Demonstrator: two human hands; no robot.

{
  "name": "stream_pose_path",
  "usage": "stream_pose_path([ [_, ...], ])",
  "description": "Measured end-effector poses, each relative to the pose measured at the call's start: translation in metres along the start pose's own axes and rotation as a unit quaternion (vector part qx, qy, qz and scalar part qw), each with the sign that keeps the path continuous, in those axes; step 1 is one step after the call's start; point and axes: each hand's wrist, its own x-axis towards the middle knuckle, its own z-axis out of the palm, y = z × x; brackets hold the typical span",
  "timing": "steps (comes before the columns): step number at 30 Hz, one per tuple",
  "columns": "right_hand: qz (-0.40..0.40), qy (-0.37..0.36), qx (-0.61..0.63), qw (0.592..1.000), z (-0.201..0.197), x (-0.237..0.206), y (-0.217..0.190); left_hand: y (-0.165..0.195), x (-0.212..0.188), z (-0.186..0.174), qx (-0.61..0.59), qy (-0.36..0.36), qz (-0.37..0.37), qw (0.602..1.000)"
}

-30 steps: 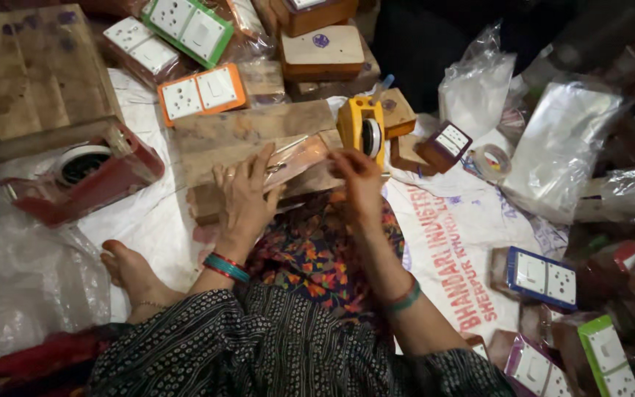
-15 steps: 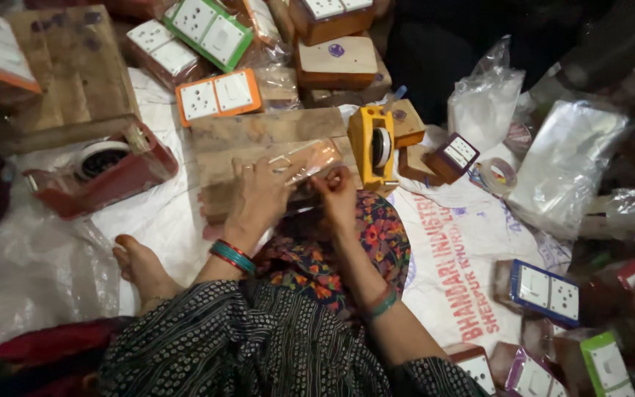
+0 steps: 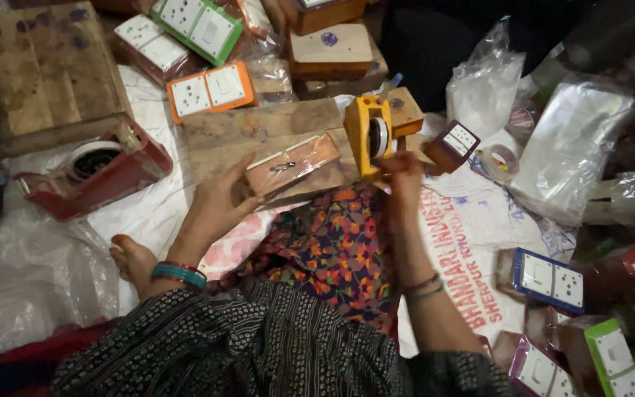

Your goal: The person sits on the floor and wraps small electrical components in clear plastic using a tape dispenser. They pick up each component, place it on a wooden board, wrap it, and set it aside. Other people are also packaging items nearby.

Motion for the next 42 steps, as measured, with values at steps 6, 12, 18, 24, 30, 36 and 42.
stream_pose_path([
  [6, 0.045, 0.005, -0.227, 0.973, -0.054, 0.053, 0.018, -0.005, -0.010, 0.024, -0.123, 0.088, -0.062, 0.987],
  [12, -0.087, -0.049, -0.438, 0.893, -0.041, 0.046, 0.046, 0.001, -0.013, 0.037, -0.086, 0.140, -0.035, 0.986],
  [18, -0.138, -0.044, -0.520, 0.842, -0.071, 0.048, -0.007, 0.003, -0.017, 0.037, -0.124, 0.114, -0.051, 0.984],
  [24, -0.185, -0.094, -0.555, 0.806, -0.079, 0.041, -0.008, 0.005, -0.020, 0.034, -0.117, 0.111, -0.076, 0.984],
  [30, -0.019, -0.051, -0.295, 0.954, -0.086, 0.080, 0.008, 0.005, -0.020, 0.034, -0.101, 0.109, -0.085, 0.985],
  [36, 0.039, -0.069, -0.345, 0.935, -0.063, 0.080, 0.010, 0.006, -0.022, 0.034, -0.113, 0.109, -0.100, 0.982],
  [42, -0.016, -0.081, -0.155, 0.984, -0.091, 0.057, -0.030, 0.005, -0.021, 0.034, -0.130, 0.116, -0.071, 0.982],
])
